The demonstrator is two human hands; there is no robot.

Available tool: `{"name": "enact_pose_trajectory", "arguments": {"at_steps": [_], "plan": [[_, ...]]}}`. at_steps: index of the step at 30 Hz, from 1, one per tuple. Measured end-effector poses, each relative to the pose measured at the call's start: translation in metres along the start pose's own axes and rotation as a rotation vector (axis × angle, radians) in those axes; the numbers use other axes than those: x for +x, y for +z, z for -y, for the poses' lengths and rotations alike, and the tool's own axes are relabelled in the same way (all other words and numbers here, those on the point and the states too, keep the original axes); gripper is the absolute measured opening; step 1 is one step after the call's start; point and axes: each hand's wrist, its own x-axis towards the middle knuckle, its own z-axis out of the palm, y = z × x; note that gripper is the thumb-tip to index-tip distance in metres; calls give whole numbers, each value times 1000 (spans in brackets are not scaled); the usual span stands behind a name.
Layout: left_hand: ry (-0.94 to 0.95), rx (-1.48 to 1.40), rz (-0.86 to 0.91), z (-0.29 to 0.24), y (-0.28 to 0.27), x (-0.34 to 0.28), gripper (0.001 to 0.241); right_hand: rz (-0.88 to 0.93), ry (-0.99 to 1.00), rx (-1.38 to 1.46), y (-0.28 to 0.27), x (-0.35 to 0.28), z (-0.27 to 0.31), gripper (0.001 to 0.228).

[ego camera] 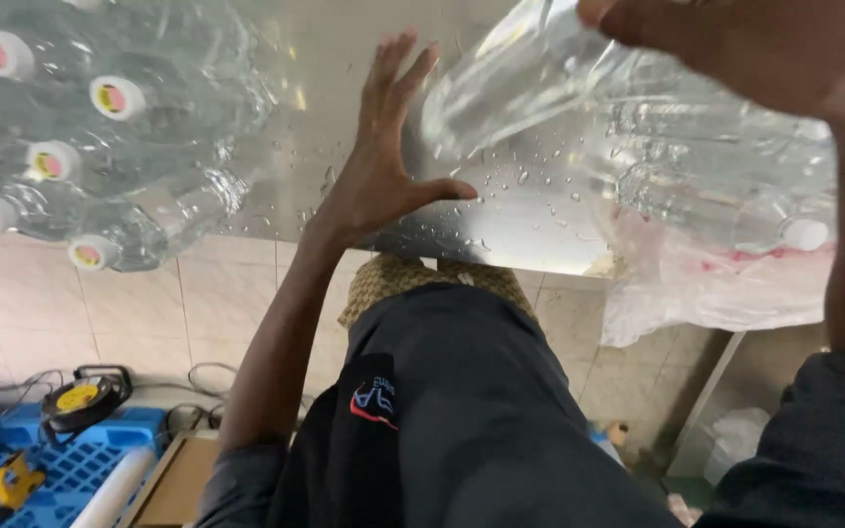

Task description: Placing plastic caps onto the necks of water bottles arranged in a large batch on a production table.

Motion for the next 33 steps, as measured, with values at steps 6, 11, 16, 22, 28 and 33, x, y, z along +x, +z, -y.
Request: {"name": "enact_pose_trajectory", "arguments": {"at_steps": [6, 11, 16, 22, 28, 33], "plan": [[-283, -522, 227, -38, -6, 38, 112, -121, -97, 430, -17, 32, 20, 39], [-352, -680, -14, -23, 31, 38, 81, -120, -49, 395, 7, 43, -18, 51], [-590, -826, -162, 53, 68, 17, 100, -50, 80, 464, 19, 17, -25, 38], [-566, -1007, -250, 49, 77, 10, 79, 33, 83, 440, 37, 19, -26, 34], [-449, -960, -202, 58, 81, 5, 64, 32, -57, 345, 65, 56, -30, 34], [-384, -1009, -175, 57, 80, -1, 60, -10, -120, 285, 61, 70, -15, 36]]}}
